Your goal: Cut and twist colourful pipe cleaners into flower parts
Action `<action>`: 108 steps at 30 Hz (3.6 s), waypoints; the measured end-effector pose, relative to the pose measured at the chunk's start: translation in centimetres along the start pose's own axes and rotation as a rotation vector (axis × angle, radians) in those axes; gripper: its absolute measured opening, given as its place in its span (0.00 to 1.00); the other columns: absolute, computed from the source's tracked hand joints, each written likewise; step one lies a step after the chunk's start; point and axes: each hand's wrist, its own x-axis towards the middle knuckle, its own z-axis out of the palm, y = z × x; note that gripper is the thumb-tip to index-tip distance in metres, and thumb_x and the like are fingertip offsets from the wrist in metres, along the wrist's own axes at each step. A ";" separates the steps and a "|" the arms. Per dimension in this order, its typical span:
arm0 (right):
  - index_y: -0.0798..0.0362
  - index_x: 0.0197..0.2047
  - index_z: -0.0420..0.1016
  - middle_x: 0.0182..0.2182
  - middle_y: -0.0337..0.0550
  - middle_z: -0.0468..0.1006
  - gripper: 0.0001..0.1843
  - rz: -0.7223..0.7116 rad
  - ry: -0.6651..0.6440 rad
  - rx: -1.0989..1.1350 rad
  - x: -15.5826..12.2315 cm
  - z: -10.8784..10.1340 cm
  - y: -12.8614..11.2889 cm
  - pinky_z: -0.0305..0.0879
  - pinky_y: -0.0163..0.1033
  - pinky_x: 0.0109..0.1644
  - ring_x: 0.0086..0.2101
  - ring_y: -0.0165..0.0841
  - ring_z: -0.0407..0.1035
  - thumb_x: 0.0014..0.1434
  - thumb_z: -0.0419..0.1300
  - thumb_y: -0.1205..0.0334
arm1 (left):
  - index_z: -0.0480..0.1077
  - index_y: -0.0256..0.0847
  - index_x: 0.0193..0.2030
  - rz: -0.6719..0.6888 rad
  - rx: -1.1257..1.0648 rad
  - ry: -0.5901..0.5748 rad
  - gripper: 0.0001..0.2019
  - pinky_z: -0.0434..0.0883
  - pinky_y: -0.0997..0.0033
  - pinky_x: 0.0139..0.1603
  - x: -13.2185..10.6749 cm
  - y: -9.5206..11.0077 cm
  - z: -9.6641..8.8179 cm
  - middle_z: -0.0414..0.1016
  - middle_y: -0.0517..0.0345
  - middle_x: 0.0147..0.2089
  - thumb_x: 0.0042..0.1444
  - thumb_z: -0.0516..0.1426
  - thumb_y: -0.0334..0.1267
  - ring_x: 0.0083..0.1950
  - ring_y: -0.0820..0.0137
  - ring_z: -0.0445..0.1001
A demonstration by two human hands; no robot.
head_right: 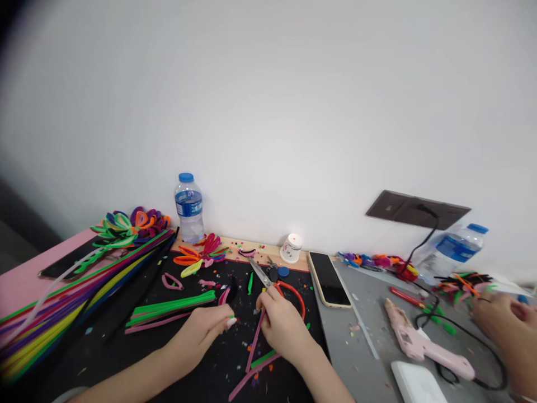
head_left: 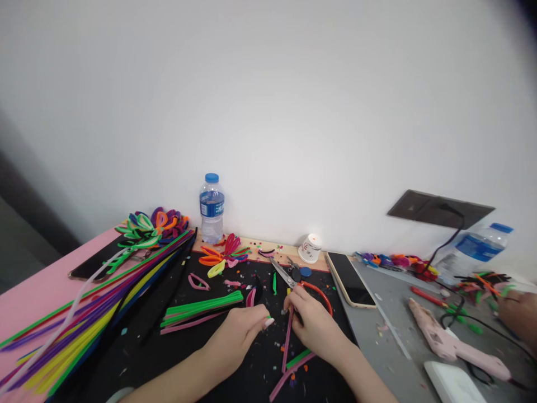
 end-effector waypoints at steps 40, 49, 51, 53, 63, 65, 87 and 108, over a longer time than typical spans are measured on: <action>0.57 0.35 0.72 0.27 0.41 0.75 0.11 0.474 0.066 1.280 0.8 0.1 -1.7 0.60 0.31 0.26 0.22 0.26 0.64 0.45 0.63 0.65 | 0.64 0.39 0.41 -0.329 -1.219 0.074 0.10 0.61 0.75 0.33 1.4 -0.9 -0.3 0.68 0.58 0.33 0.57 0.51 0.43 0.32 0.75 0.66; 0.55 0.34 0.69 0.18 0.30 0.61 0.09 0.441 0.083 1.172 0.8 0.3 -1.5 0.42 0.27 0.16 0.16 0.20 0.48 0.50 0.60 0.60 | 0.71 0.35 0.37 -0.359 -1.013 0.082 0.14 0.60 0.75 0.31 1.4 -0.7 -0.3 0.64 0.61 0.28 0.53 0.56 0.45 0.28 0.76 0.62; 0.55 0.33 0.69 0.19 0.30 0.61 0.10 0.408 0.095 1.095 0.7 0.1 -1.6 0.45 0.28 0.18 0.17 0.21 0.49 0.50 0.60 0.57 | 0.72 0.35 0.38 -0.366 -0.924 0.102 0.14 0.59 0.76 0.29 1.4 -0.7 -0.2 0.63 0.62 0.27 0.51 0.57 0.44 0.27 0.77 0.61; 0.55 0.32 0.70 0.22 0.34 0.65 0.11 0.344 0.126 1.015 0.7 0.0 -1.6 0.51 0.29 0.23 0.21 0.24 0.56 0.50 0.61 0.56 | 0.72 0.35 0.36 -0.361 -0.882 0.118 0.13 0.59 0.76 0.29 1.4 -0.8 -0.2 0.64 0.62 0.26 0.50 0.58 0.44 0.27 0.76 0.61; 0.54 0.30 0.71 0.22 0.34 0.66 0.04 0.227 -0.012 0.863 0.4 0.4 -2.2 0.49 0.31 0.24 0.21 0.25 0.53 0.48 0.60 0.65 | 0.64 0.36 0.28 -0.300 -0.802 0.108 0.13 0.59 0.79 0.25 1.5 -0.7 -0.2 0.62 0.66 0.22 0.44 0.62 0.42 0.24 0.77 0.61; 0.54 0.29 0.71 0.21 0.32 0.64 0.05 0.233 -0.069 0.789 0.1 0.7 -2.6 0.47 0.30 0.23 0.21 0.24 0.51 0.46 0.59 0.69 | 0.61 0.38 0.28 -0.293 -0.802 0.081 0.14 0.60 0.79 0.23 1.5 -0.8 0.0 0.61 0.67 0.22 0.43 0.62 0.42 0.23 0.77 0.61; 0.55 0.23 0.63 0.12 0.28 0.58 0.14 0.414 -0.179 1.276 0.2 0.4 -1.7 0.37 0.30 0.17 0.14 0.21 0.44 0.49 0.61 0.56 | 0.63 0.37 0.29 -0.244 -0.617 0.089 0.06 0.63 0.78 0.21 1.0 -0.4 -0.2 0.67 0.65 0.19 0.49 0.57 0.36 0.20 0.76 0.65; 0.57 0.25 0.68 0.18 0.32 0.58 0.07 0.322 -0.116 0.863 0.6 0.4 -1.1 0.43 0.30 0.22 0.20 0.23 0.49 0.51 0.58 0.64 | 0.69 0.35 0.25 -0.188 -0.395 0.159 0.05 0.65 0.75 0.28 0.9 -0.4 -0.4 0.70 0.59 0.24 0.50 0.55 0.32 0.26 0.72 0.69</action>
